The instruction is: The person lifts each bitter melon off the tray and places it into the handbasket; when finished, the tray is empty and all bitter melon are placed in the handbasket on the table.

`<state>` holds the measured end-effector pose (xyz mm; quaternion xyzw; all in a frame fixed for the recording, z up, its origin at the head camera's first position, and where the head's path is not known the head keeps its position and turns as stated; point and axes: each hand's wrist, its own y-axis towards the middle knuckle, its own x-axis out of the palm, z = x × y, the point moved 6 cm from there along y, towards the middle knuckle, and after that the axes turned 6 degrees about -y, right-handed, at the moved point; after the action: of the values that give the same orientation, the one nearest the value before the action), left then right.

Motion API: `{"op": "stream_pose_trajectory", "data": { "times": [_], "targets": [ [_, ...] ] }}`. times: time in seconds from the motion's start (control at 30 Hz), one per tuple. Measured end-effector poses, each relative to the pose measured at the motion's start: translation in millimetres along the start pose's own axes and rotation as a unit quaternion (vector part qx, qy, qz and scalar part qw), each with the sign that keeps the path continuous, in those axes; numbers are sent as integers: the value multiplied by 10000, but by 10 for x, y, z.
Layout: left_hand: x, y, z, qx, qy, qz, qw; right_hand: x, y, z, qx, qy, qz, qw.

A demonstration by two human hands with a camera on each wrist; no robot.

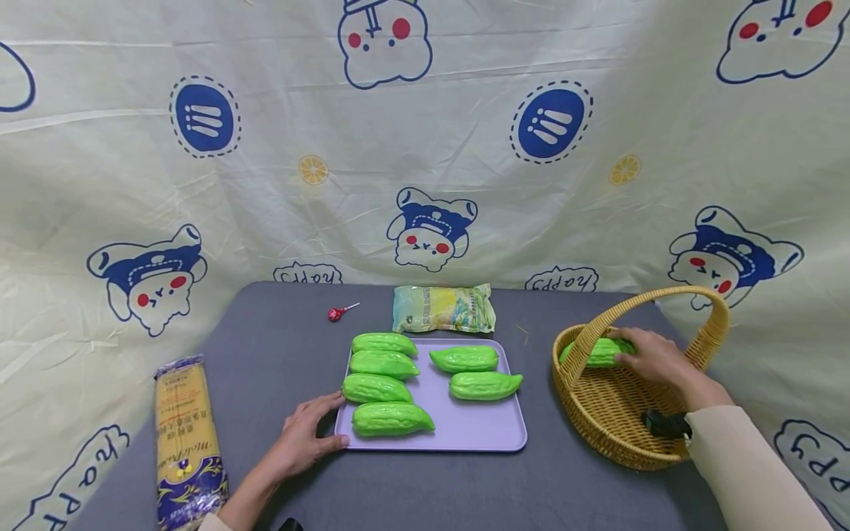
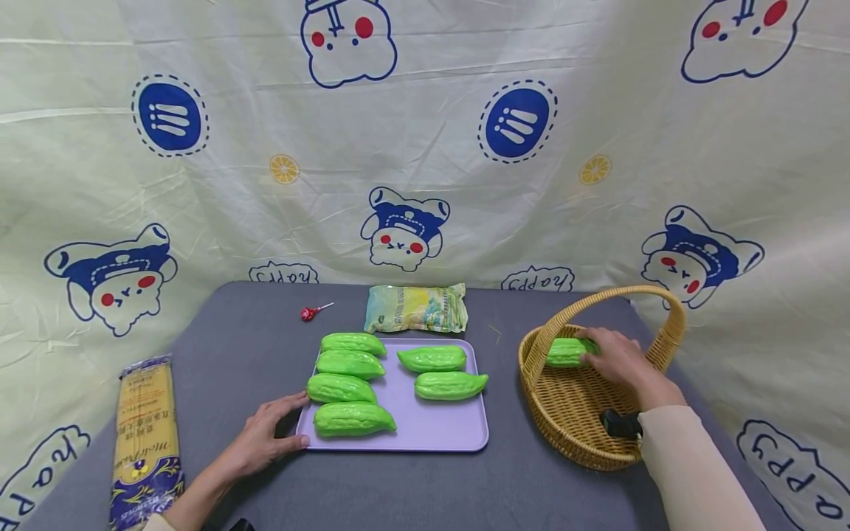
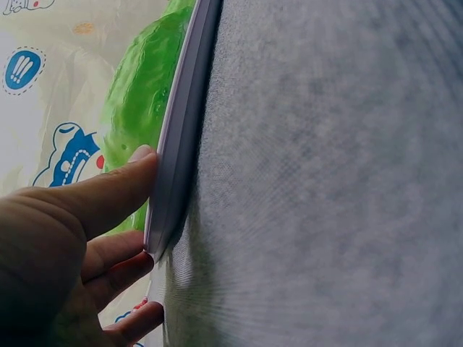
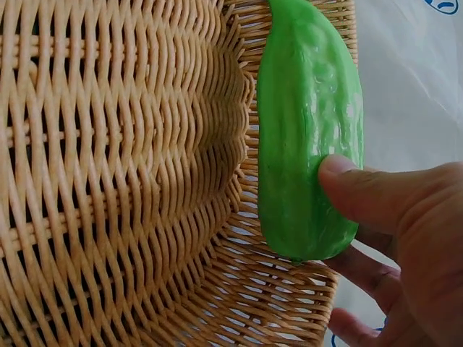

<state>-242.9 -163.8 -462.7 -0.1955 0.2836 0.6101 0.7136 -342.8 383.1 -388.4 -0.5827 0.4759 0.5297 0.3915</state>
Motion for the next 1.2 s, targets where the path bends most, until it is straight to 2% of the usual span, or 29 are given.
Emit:
{"op": "stream_pose_trajectory", "data": {
  "times": [0.5,0.73,1.2],
  "targets": [
    [13,4,3,-37,-22,-25,10000,56,10,54,151,10,-273,9995],
    [5,-8,13,-7,-35,-6,10000,92,12,57,353,-5,-327,9988],
    [-1,-14,11,49,-60,43,10000,102,-19,-78,924,82,-388,9949]
  ]
}}
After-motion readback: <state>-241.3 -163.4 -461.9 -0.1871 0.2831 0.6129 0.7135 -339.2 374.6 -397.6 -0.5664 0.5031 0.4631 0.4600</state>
